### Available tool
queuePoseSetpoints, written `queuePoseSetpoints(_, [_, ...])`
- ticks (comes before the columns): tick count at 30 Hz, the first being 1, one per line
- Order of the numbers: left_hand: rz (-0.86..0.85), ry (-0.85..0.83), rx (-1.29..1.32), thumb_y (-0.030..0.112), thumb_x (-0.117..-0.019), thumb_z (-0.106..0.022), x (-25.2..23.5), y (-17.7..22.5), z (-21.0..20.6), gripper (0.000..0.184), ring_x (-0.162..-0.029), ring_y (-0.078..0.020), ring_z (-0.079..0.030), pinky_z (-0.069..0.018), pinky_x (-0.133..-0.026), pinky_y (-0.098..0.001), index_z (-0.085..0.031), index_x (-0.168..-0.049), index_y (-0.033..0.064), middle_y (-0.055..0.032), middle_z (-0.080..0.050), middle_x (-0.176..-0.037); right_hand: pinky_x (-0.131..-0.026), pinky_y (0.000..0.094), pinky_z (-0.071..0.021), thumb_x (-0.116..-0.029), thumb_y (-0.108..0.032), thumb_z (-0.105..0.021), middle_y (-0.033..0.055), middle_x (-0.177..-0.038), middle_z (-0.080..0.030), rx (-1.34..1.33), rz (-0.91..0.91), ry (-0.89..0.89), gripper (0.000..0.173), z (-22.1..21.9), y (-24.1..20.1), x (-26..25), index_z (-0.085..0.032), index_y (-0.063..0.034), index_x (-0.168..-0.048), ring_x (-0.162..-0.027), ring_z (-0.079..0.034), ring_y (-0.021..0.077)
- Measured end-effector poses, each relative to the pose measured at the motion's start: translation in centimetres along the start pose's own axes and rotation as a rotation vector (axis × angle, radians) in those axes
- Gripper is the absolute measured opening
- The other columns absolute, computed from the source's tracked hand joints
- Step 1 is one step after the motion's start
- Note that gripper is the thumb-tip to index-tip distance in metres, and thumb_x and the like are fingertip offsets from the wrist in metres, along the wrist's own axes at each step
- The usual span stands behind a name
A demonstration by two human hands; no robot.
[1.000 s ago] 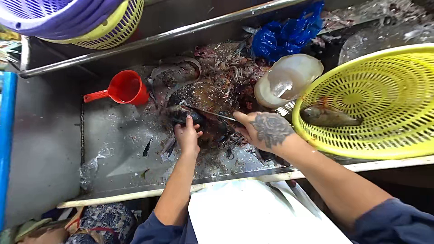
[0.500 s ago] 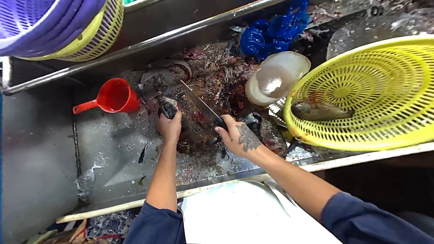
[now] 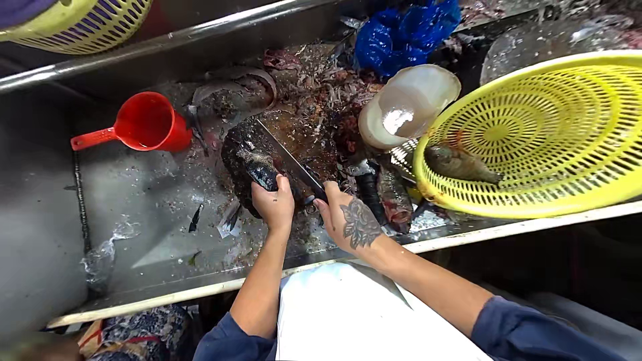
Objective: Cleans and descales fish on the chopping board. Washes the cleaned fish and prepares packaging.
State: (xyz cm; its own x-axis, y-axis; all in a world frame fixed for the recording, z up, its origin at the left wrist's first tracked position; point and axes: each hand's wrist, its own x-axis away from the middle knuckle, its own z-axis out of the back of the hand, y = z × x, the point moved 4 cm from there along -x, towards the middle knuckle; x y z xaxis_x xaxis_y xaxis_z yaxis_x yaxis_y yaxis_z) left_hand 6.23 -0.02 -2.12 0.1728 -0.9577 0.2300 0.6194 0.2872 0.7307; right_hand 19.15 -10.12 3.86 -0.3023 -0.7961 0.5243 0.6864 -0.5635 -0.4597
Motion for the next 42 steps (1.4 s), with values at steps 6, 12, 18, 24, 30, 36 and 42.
queuePoseSetpoints(6, [-0.002, -0.032, -0.001, 0.032, -0.0908, -0.070, -0.1, 0.0, 0.3, 0.044, -0.095, -0.0217, -0.070, -0.0572, -0.085, -0.0466, -0.060, -0.121, 0.0019, -0.0119, -0.070, -0.099, -0.059, 0.0429, -0.0599, -0.1028, -0.029, -0.056, 0.0123, -0.087, -0.069, -0.068, 0.364, 0.628, 0.035, 2.5, -2.6, 1.5, -0.059, -0.0007, -0.123, -0.071, -0.070, 0.0257])
queuePoseSetpoints(12, [-0.039, -0.010, 0.007, 0.028, -0.0893, -0.071, -0.6, 0.2, 0.3, 0.047, -0.100, -0.0261, -0.069, -0.0555, -0.089, -0.0478, -0.059, -0.123, -0.0030, -0.0163, -0.070, -0.103, -0.083, 0.0555, -0.0581, -0.1104, -0.036, -0.039, 0.0184, -0.109, -0.070, 0.235, -0.091, -0.140, 0.038, -1.6, -1.0, -1.6, -0.050, -0.0106, -0.136, -0.102, -0.072, 0.0388])
queuePoseSetpoints(18, [-0.051, -0.025, 0.014, 0.030, -0.0915, -0.070, -0.2, 0.1, 0.4, 0.051, -0.103, -0.0263, -0.069, -0.0546, -0.093, -0.0484, -0.057, -0.128, -0.0023, -0.0174, -0.069, -0.109, -0.084, 0.0488, -0.0577, -0.1098, -0.039, -0.044, 0.0138, -0.096, -0.069, -0.123, -0.052, -0.095, 0.040, -1.9, 1.1, -0.9, -0.049, -0.0078, -0.134, -0.091, -0.072, 0.0298])
queuePoseSetpoints(24, [-0.321, 0.023, -0.087, 0.030, -0.0925, -0.067, 0.1, 1.0, -0.1, 0.052, -0.112, -0.0300, -0.064, -0.0532, -0.096, -0.0458, -0.054, -0.130, -0.0039, -0.0211, -0.062, -0.123, -0.078, 0.0505, -0.0592, -0.1098, -0.041, -0.040, 0.0128, -0.096, -0.069, 0.086, -0.086, -0.113, 0.041, -0.8, 0.5, 2.5, -0.050, -0.0107, -0.136, -0.091, -0.073, 0.0332])
queuePoseSetpoints(30, [-0.462, 0.033, -0.163, 0.039, -0.0988, -0.057, 0.7, 1.2, -2.0, 0.053, -0.104, -0.0262, -0.063, -0.0545, -0.089, -0.0419, -0.049, -0.133, -0.0011, -0.0188, -0.059, -0.121, -0.078, 0.0489, -0.0595, -0.1103, -0.040, -0.037, 0.0113, -0.097, -0.069, 0.053, -0.203, -0.260, 0.035, 1.3, 0.4, 3.7, -0.047, -0.0126, -0.129, -0.095, -0.073, 0.0317])
queuePoseSetpoints(36, [-0.518, -0.012, -0.269, 0.044, -0.1044, -0.040, 1.2, 1.6, -2.6, 0.057, -0.110, -0.0273, -0.063, -0.0528, -0.093, -0.0430, -0.046, -0.137, -0.0030, -0.0207, -0.058, -0.126, -0.084, 0.0501, -0.0585, -0.1112, -0.040, -0.036, 0.0138, -0.103, -0.067, -0.078, -0.203, -0.360, 0.036, 1.0, 2.1, 3.4, -0.044, -0.0106, -0.131, -0.100, -0.072, 0.0329])
queuePoseSetpoints(42, [-0.481, -0.055, -0.316, 0.037, -0.1042, -0.041, 1.2, 2.0, -2.4, 0.052, -0.115, -0.0273, -0.061, -0.0517, -0.096, -0.0430, -0.048, -0.137, -0.0020, -0.0187, -0.058, -0.127, -0.084, 0.0502, -0.0590, -0.1119, -0.039, -0.034, 0.0157, -0.102, -0.068, -0.078, -0.208, -0.385, 0.040, 1.0, 2.4, 3.4, -0.042, -0.0082, -0.135, -0.100, -0.072, 0.0347])
